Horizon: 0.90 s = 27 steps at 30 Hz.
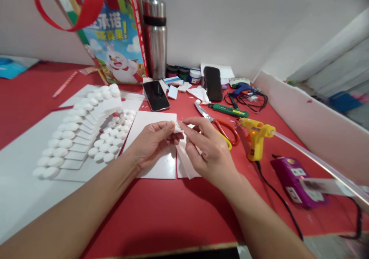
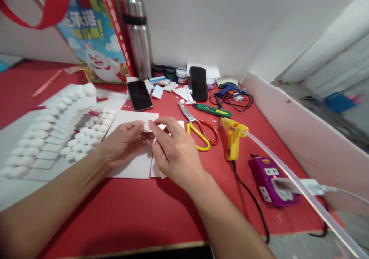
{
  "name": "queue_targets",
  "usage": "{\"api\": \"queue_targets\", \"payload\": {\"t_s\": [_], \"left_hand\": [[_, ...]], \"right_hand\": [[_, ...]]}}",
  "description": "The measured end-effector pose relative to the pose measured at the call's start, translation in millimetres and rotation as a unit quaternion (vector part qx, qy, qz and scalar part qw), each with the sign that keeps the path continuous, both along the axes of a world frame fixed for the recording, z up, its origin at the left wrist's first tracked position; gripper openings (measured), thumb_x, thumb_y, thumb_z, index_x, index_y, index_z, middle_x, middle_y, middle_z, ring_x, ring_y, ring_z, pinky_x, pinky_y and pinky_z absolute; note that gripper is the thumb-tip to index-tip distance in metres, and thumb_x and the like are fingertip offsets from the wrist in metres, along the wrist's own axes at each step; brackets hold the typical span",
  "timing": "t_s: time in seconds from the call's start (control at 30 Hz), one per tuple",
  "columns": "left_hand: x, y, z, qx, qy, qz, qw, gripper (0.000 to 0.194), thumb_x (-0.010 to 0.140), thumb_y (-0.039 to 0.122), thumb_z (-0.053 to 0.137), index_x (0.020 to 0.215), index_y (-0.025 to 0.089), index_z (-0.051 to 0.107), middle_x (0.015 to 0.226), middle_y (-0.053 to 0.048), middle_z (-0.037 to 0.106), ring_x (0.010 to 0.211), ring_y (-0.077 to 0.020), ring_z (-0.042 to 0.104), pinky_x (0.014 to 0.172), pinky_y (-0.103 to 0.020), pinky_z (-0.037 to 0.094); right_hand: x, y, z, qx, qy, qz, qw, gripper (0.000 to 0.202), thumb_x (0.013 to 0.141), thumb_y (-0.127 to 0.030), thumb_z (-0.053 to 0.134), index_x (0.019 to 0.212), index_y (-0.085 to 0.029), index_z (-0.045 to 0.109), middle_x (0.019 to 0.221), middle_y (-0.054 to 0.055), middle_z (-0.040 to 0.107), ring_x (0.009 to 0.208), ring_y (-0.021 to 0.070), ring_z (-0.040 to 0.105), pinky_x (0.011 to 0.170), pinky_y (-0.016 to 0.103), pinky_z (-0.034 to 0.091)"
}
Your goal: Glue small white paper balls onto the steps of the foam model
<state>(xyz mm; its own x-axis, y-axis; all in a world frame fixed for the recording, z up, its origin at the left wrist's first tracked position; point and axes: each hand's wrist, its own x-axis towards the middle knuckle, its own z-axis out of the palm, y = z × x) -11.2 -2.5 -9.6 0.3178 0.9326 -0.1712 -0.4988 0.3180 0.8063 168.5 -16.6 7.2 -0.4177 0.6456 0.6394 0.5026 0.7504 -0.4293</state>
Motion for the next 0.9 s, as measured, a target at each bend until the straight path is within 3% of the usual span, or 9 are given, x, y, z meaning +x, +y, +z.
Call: {"api": "queue_targets", "payload": {"t_s": [0.27,0.4,0.5,0.6,0.7,0.9], "left_hand": [[-0.3,0.1,0.5,-0.010,0.001,-0.009,1.000,0.036,0.076,0.043,0.087,0.080,0.011,0.071,0.072,-0.005,0.069,0.061,-0.0119,0.058,0.057,-0.024,0.051],[-0.4,0.0,1.4,-0.022,-0.003,-0.015,1.000,0.035,0.077,0.043,0.086,0.081,0.011,0.071,0.070,-0.005,0.068,0.059,-0.0118,0.058,0.057,-0.024,0.051],[-0.4,0.0,3.7,-0.013,-0.008,-0.016,1.000,0.035,0.075,0.042,0.088,0.080,0.011,0.073,0.071,-0.005,0.069,0.062,-0.0112,0.060,0.063,-0.023,0.052],[-0.1,-0.3,6.6,-0.002,-0.015,-0.021,1.000,0.036,0.071,0.042,0.090,0.076,0.010,0.074,0.072,-0.006,0.071,0.067,-0.0115,0.063,0.067,-0.021,0.052],[0.6,-0.3,8.2,-0.002,-0.018,-0.025,1.000,0.037,0.069,0.042,0.092,0.074,0.010,0.074,0.071,-0.006,0.071,0.067,-0.0117,0.063,0.065,-0.022,0.052],[0.8,0.8,5.3,0.008,-0.024,-0.026,0.999,0.038,0.069,0.045,0.091,0.077,0.011,0.076,0.071,-0.004,0.071,0.067,-0.0115,0.064,0.068,-0.022,0.051]], "right_hand": [[2.0,-2.7,5.3,0.041,-0.099,-0.027,0.994,0.038,0.095,-0.014,0.050,0.129,-0.008,0.066,0.124,0.021,0.067,0.091,0.0251,0.067,0.074,0.042,0.061],[2.4,-2.5,6.9,0.062,-0.139,-0.038,0.988,0.037,0.096,-0.015,0.051,0.129,-0.012,0.066,0.124,0.020,0.068,0.096,0.0268,0.068,0.074,0.042,0.061],[3.5,-2.2,8.9,0.036,-0.071,-0.018,0.997,0.037,0.095,-0.013,0.051,0.127,-0.018,0.069,0.123,0.016,0.068,0.099,0.0250,0.068,0.078,0.042,0.060],[5.0,-2.0,12.1,-0.057,0.071,0.002,0.996,0.040,0.094,-0.009,0.049,0.122,-0.022,0.074,0.115,0.011,0.069,0.088,0.0181,0.068,0.074,0.035,0.059],[4.9,-1.4,13.3,-0.118,0.122,0.017,0.985,0.042,0.093,-0.008,0.049,0.121,-0.024,0.076,0.112,0.009,0.069,0.083,0.0150,0.067,0.069,0.032,0.057],[-0.7,-1.3,5.3,-0.069,0.104,0.040,0.991,0.045,0.092,-0.006,0.048,0.126,-0.021,0.073,0.116,0.012,0.068,0.102,0.0197,0.068,0.085,0.039,0.058]]}}
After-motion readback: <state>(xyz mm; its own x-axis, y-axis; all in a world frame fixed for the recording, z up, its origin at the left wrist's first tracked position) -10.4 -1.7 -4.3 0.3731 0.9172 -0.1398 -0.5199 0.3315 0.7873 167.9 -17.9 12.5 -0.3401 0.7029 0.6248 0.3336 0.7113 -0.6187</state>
